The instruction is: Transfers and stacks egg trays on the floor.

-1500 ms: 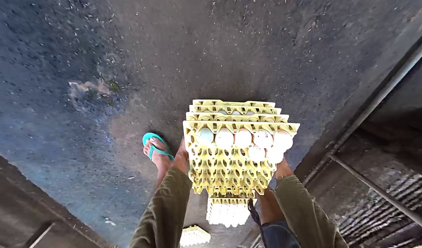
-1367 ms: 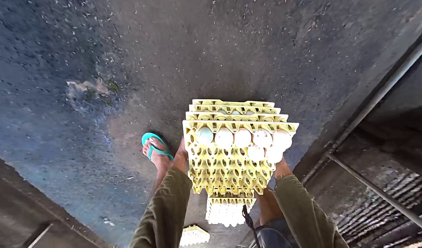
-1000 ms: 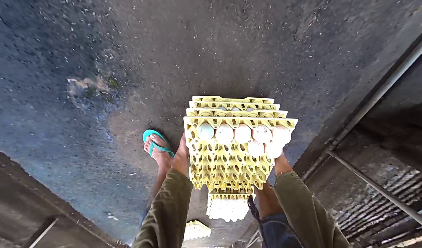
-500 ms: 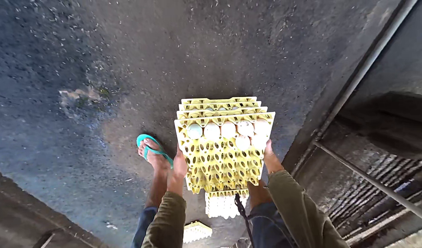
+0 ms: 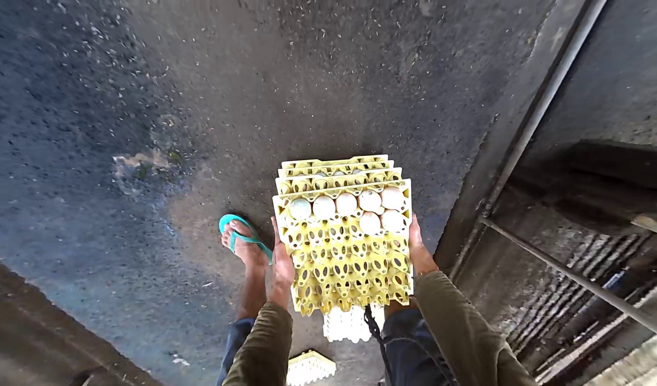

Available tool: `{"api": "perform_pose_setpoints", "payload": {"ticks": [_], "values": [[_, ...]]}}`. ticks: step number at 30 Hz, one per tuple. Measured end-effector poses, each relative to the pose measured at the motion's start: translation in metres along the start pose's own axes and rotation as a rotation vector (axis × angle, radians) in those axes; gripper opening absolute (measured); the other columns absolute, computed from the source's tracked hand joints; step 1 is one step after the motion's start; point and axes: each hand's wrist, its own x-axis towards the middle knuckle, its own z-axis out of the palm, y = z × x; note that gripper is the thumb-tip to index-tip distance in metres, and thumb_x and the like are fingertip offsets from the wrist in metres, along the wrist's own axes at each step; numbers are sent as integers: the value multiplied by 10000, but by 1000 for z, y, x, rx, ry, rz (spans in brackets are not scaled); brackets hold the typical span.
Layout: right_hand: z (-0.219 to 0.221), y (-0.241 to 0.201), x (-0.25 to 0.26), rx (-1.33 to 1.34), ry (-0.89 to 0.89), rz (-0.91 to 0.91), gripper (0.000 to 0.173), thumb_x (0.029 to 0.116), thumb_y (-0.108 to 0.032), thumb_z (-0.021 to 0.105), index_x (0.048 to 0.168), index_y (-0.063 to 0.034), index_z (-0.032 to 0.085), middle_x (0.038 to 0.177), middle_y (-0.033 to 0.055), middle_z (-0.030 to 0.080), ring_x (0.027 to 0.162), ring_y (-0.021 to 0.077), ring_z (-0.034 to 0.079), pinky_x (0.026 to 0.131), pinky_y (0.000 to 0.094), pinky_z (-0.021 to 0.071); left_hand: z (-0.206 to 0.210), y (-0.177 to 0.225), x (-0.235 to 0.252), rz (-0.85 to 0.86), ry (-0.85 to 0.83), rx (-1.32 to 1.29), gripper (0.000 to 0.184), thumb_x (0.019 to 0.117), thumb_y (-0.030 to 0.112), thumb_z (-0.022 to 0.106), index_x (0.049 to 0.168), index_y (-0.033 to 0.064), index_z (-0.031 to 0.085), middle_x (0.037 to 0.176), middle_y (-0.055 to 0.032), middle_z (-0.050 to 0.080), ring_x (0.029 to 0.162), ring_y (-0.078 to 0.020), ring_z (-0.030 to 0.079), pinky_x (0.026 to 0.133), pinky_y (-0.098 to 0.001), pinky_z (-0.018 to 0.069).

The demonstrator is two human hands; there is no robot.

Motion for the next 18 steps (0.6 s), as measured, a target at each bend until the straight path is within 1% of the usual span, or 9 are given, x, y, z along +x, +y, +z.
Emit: {"api": "perform_pose_setpoints", "payload": {"ticks": [2,4,5,7,9,11,12,15,18], "values": [[-1,1,-2,-5,-16,-38,618,1092,-428,232,1526,-32,422,1599,238,366,1496,318,348,1209,512,315,-3,-9,-4,10,-9,14,566,1069,146,147,1614,-2,186,1656,-145,283,1480,-47,320,1215,-219,251],[-1,3,-4,49,-66,-112,633,1087,-442,211,1588,-84,361,1631,210,339,1517,303,325,1234,506,283,-10,-24,-6,52,-8,76,602,1053,194,97,1618,6,191,1689,-130,220,1532,-109,263,1251,-280,208],[-2,2,-7,72,-105,-163,650,1082,-453,185,1628,-115,289,1665,191,288,1542,297,279,1255,515,236,-11,-25,-8,68,25,100,610,1045,203,111,1589,-21,271,1667,-158,272,1518,-146,309,1243,-303,237],[-3,-3,-12,100,-168,-290,682,1075,-502,145,1656,-149,194,1705,136,211,1567,247,226,1274,496,204,-10,-22,-12,104,103,75,575,1014,182,189,1408,-117,482,1522,-247,443,1401,-198,453,1181,-319,331],[-2,-10,-19,86,-207,-431,721,1067,-572,125,1666,-172,145,1732,105,106,1593,222,126,1294,483,161,-11,-16,-14,76,150,83,514,1011,167,206,1221,-115,580,1252,-193,588,1162,-130,570,1041,-279,440],[0,-13,-26,18,-179,-521,745,1060,-601,125,1662,-167,190,1737,126,-12,1603,295,-47,1301,538,22,-16,-4,-19,-11,167,125,541,1059,198,181,1227,-109,593,1137,-174,646,1061,-88,608,981,-283,477],[1,-14,-30,-32,-143,-561,750,1059,-598,129,1651,-153,242,1733,151,-25,1596,333,-88,1293,568,-20,-18,0,-20,-42,179,142,554,1074,221,184,1226,-112,601,1099,-180,660,1034,-90,618,967,-301,481],[4,-17,-48,-155,-55,-628,742,1060,-562,132,1623,-118,322,1725,189,12,1591,374,-79,1281,597,-39,-36,4,-26,-28,153,180,610,1078,304,193,1205,-125,609,1064,-202,674,1037,-113,634,974,-347,488],[9,-25,-79,-204,-34,-684,734,1068,-519,117,1620,-74,307,1719,206,58,1596,367,-31,1291,565,-33,-63,12,-34,70,122,172,595,1066,333,230,1128,-106,626,986,-147,669,980,-77,635,924,-307,508]]}}
